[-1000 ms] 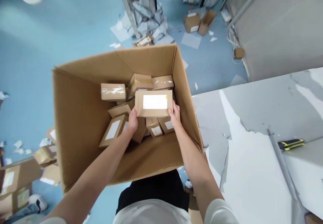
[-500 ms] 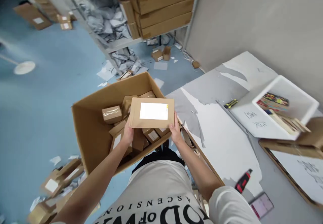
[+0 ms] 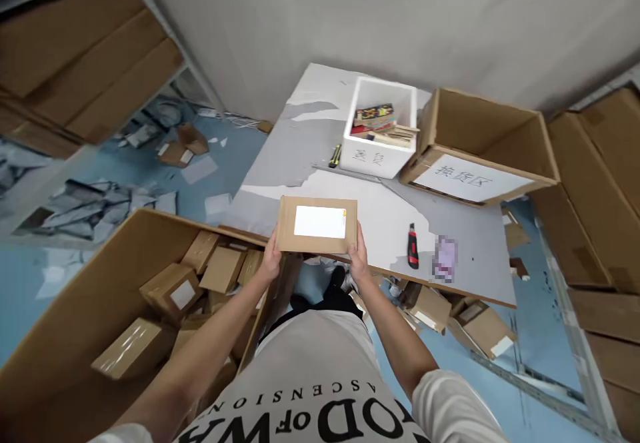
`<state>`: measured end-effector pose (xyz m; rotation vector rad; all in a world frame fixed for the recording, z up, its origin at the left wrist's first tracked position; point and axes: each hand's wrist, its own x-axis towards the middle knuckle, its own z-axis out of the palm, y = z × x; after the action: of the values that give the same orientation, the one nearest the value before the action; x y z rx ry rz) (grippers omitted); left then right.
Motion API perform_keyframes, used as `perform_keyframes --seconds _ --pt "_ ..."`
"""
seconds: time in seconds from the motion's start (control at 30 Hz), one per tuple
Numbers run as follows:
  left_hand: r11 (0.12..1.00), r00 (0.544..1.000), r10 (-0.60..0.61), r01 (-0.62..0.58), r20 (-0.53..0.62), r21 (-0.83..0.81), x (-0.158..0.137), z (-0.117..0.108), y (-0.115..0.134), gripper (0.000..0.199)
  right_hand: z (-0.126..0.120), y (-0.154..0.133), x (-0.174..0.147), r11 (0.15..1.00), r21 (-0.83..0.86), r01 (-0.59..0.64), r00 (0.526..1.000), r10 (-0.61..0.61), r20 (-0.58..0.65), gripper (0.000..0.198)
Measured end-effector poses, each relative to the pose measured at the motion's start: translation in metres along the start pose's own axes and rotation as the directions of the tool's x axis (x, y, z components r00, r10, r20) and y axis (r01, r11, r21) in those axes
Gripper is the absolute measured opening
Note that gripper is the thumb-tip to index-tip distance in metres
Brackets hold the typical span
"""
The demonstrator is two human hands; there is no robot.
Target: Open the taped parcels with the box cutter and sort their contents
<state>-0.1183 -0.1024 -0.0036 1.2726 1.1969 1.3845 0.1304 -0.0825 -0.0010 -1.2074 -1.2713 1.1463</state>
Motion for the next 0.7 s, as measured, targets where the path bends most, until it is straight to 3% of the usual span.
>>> perform_keyframes --seconds 0.13,0.3,0.47,0.7 --pt "0.999 0.985 -0.049 0.051 0.167 -0.009 0.043 0.061 -0.018 0.104 -0.059 0.019 0.007 1.000 0.005 -0.029 0.989 0.029 -0.145 0.089" --pt "0.994 0.967 -0.113 0.109 0.227 0.032 0.070 0.113 -0.044 0.104 -0.103 0.040 0.018 0.996 0.024 -0.084 0.977 0.087 -0.195 0.091" --pt "0.975 0.947 -0.219 0.200 0.234 0.102 0.078 0.130 -0.070 0.097 -0.114 0.053 0.026 0.993 0.028 -0.112 0.974 0.115 -0.196 0.090" --pt "0.938 0.899 -0.331 0.279 0.287 0.207 0.089 0.125 -0.097 0.091 -0.116 0.082 0.038 0.980 -0.011 -0.198 0.965 0.193 -0.177 0.095"
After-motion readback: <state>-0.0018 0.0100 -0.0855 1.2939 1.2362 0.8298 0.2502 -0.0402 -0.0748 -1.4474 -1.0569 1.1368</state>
